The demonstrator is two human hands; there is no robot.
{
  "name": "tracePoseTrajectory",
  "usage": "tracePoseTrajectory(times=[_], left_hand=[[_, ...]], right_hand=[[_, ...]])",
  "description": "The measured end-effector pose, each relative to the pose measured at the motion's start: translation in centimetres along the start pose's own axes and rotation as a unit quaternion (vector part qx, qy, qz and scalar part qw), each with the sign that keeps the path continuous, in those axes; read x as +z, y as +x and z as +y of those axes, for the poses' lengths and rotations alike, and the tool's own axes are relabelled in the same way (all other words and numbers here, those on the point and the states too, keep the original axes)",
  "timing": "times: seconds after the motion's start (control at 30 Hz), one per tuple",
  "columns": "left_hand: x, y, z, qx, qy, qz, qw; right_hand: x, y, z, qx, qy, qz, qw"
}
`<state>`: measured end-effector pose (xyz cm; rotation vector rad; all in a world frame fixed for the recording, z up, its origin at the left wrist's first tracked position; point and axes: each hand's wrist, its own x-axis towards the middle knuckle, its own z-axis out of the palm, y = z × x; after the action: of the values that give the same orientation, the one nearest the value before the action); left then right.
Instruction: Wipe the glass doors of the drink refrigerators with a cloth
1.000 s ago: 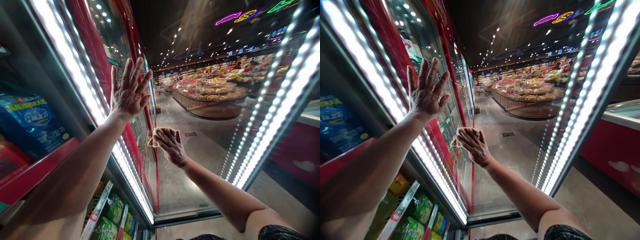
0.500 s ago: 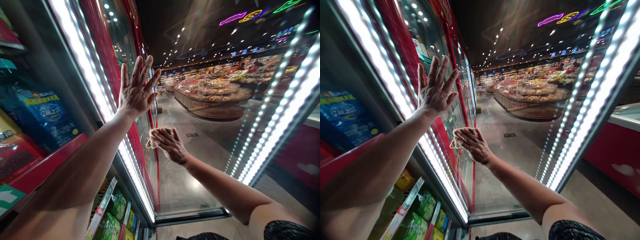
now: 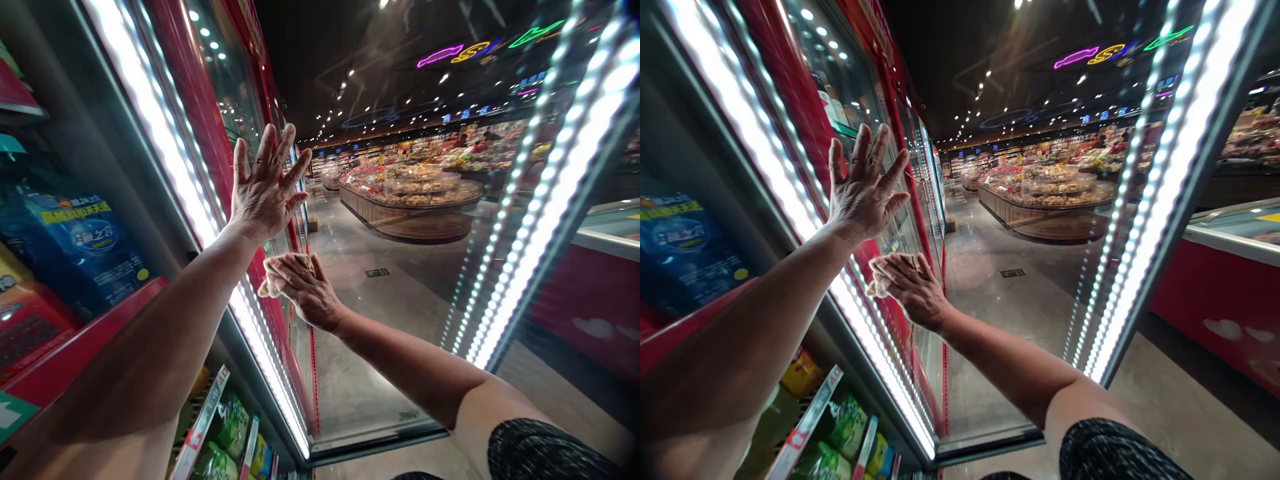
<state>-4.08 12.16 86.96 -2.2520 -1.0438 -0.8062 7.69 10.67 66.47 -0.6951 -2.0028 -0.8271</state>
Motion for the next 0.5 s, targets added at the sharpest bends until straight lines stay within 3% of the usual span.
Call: tracePoseTrajectory(times=[0.1,0.23,0.33,0.5], left_hand=[[-0.2,0.0,0.2,0.0,-0.001,0.005,1.0],[-0.3,0.1,0.3,0.012,-0.001,0.019,1.0],[-0.4,0.2,0.3,0.01,0.003,0.022,1.0],[-0.2,0.2,0.1,0.017,0.025,0.046,0.998]], right_hand=[[1.3,1.8,-1.5,0.022,-0.004,0.008,1.0],[3.1,0.9,-2.9,-0.074,0.012,-0.001,0.997],[1.9,-1.0,-0.7,-0.081,-0.016,0.006,0.997],[-2.4,-1.3,5.2,0.072,-0.083,0.055,0.992]])
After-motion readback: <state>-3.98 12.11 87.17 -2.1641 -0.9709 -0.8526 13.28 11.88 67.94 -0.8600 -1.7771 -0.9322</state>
